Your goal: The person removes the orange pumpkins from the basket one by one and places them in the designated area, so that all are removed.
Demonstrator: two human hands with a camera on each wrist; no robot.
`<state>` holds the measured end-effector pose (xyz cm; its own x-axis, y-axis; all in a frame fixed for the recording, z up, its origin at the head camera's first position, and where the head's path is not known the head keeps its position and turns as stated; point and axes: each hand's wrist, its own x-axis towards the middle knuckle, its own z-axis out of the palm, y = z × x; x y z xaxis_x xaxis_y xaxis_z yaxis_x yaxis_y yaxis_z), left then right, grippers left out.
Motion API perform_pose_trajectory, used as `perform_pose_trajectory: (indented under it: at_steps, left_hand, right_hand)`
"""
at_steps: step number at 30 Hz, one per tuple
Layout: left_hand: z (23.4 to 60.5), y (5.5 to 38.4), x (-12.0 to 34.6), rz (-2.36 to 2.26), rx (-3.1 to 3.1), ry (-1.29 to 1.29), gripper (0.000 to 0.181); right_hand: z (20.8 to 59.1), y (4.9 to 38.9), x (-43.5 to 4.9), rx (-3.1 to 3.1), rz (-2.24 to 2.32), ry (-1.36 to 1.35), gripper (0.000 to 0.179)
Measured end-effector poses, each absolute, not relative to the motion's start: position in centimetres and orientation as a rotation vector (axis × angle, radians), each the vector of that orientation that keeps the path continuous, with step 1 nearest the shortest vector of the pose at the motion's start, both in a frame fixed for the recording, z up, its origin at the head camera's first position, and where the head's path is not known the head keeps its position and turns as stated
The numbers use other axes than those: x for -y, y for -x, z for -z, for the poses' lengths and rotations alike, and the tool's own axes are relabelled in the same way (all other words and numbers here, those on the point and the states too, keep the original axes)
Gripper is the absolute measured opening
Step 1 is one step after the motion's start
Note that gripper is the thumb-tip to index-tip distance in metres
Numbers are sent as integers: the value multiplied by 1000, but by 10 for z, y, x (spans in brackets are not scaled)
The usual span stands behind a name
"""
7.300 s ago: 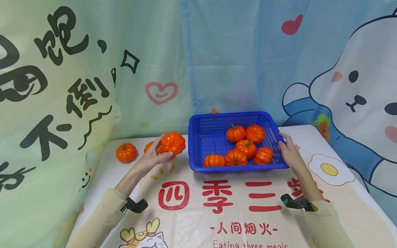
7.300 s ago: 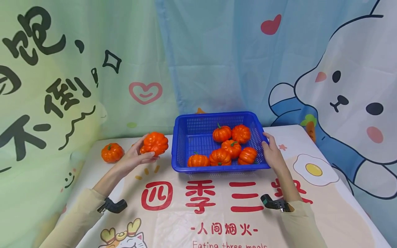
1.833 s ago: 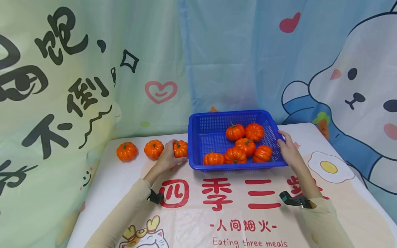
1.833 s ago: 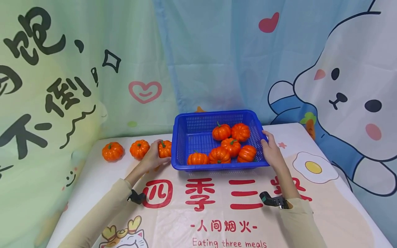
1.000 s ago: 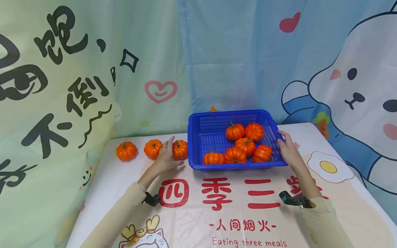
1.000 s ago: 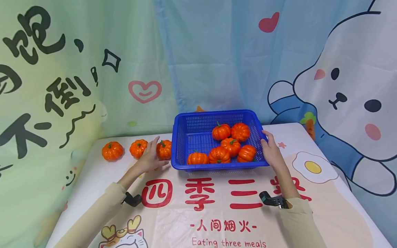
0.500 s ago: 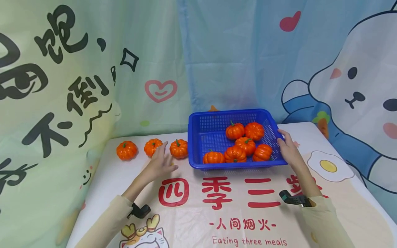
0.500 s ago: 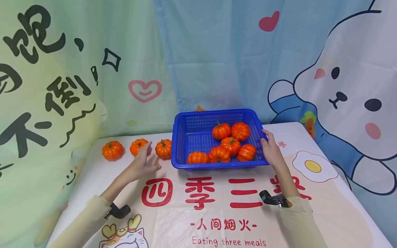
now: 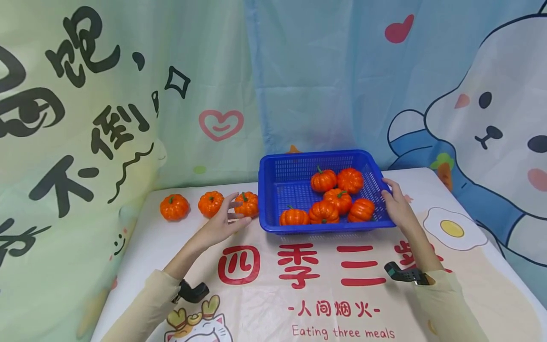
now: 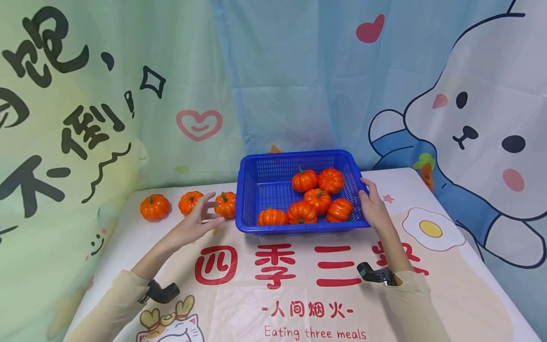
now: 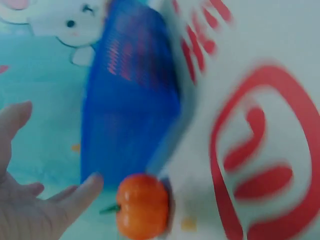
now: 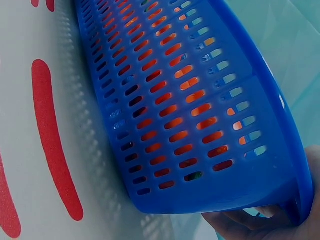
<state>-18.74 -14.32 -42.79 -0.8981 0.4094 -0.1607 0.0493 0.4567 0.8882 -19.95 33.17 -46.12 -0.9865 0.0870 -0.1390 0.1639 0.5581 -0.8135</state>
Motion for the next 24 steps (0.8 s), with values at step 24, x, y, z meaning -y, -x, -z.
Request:
perform_pose_trajectory:
  at_steps: [24]
  left_hand:
    - [397,202,110,-1441,-2062,-499,73]
  right_hand:
    - [462,199,-330,-2695,1438,-220,58]
